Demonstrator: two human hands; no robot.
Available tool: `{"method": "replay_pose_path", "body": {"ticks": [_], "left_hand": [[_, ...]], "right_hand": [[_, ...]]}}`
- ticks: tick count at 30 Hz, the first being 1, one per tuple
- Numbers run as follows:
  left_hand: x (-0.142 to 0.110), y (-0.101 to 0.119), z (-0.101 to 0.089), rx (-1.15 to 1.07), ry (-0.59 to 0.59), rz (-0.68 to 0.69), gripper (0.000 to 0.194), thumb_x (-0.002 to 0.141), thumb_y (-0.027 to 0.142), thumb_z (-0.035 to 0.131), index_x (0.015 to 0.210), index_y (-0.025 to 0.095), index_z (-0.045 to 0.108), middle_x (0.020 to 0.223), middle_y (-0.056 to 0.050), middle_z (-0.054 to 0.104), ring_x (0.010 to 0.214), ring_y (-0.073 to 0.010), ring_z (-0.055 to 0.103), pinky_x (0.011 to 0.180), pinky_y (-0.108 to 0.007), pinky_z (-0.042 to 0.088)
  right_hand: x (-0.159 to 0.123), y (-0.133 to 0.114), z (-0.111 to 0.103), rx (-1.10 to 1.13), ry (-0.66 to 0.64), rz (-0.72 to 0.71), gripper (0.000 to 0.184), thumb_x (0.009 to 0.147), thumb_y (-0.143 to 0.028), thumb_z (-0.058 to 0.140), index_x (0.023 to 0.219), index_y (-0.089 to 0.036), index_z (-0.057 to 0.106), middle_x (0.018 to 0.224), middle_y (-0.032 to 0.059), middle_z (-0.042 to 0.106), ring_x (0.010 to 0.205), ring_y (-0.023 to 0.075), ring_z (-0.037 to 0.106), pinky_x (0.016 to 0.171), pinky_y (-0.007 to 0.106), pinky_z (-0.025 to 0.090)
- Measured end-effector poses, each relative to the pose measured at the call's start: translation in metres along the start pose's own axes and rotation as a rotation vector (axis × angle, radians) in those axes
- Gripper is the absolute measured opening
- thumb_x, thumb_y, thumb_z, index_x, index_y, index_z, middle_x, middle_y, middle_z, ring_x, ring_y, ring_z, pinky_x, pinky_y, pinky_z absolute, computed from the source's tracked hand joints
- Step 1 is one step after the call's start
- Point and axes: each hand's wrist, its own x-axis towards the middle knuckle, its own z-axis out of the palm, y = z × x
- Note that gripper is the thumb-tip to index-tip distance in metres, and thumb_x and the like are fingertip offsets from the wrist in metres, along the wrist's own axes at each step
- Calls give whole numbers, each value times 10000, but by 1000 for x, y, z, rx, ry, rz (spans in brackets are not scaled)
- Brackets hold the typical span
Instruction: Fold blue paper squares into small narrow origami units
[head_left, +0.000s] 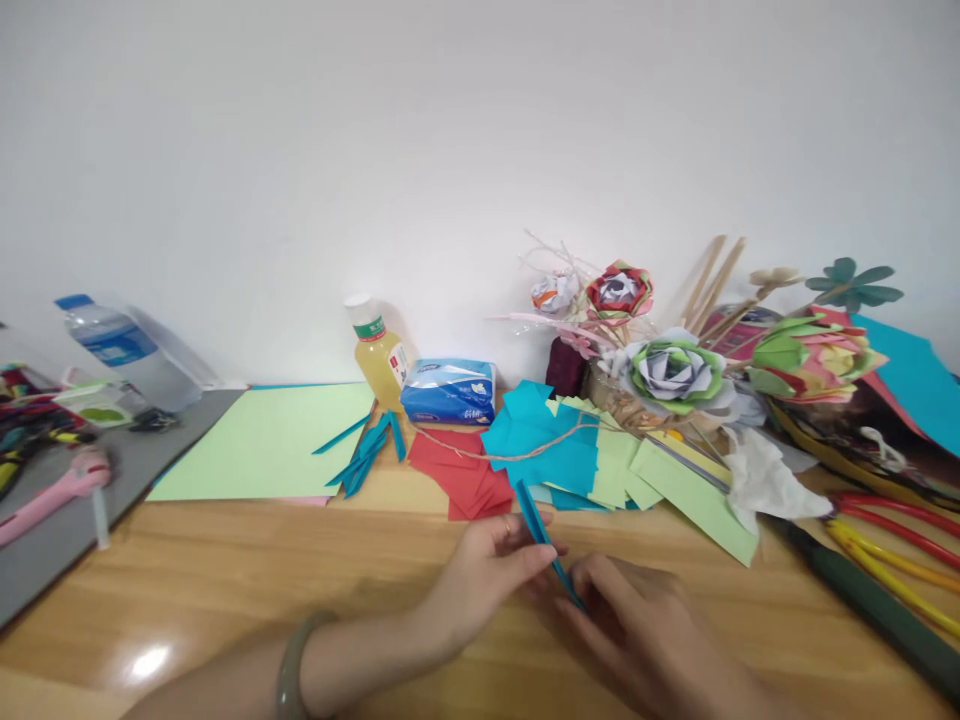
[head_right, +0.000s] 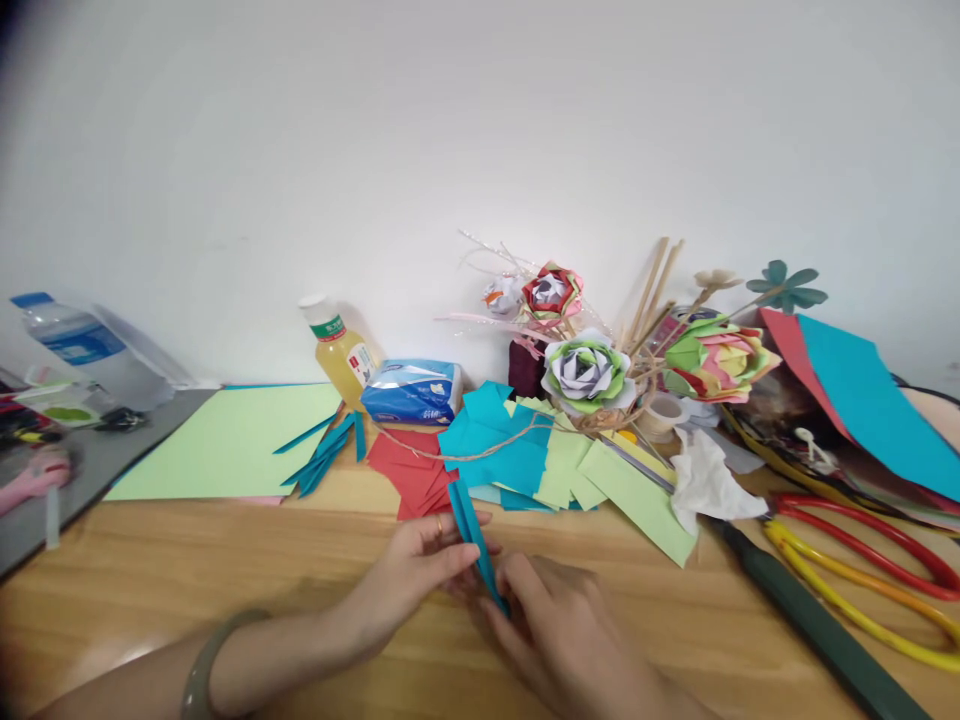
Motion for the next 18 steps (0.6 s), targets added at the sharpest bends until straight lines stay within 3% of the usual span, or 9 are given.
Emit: {"method": "replay_pose_path", "body": {"ticks": [4,6,10,15,18], "left_hand": [[1,2,-1,35,-37,21,564,642,542,704,1019,127,641,877,-57,662,784,-185,592,694,-278,444],[2,4,-3,65,-66,34,500,661,532,696,955,129,665,852,-45,659,787,-184,586,710,-279,438],[3,8,-6,113,-141,45,430,680,523,685,840,124,692,785,-27,651,788,-190,580,754,-295,430],[4,8,-5,139,-284,24,397,669,462,705,905,142,701,842,-27,667,828,-200,590,821,-320,425],[5,6,-8,200,-275,32,315,720,407,647,890,146,696,828,-19,662,786,-182,588,790,-309,433]], "right_hand": [[4,1,-8,-110,16,-164,192,923,-378,411,869,-202,467,697,12,621,568,142,585,482,233,420],[7,3,-13,-192,85,-244,179,937,-307,381,966,-182,506,787,41,644,668,162,607,553,254,458],[10,8,-17,-282,147,-372,234,937,-139,327,1043,-154,534,777,36,632,666,148,571,552,242,452],[9,14,-18,-330,124,-431,274,952,-123,297,1079,-134,539,841,54,632,747,161,570,610,268,478],[9,18,-22,-333,101,-455,294,957,-117,285,1107,-111,538,892,73,638,832,167,572,680,283,486]]}}
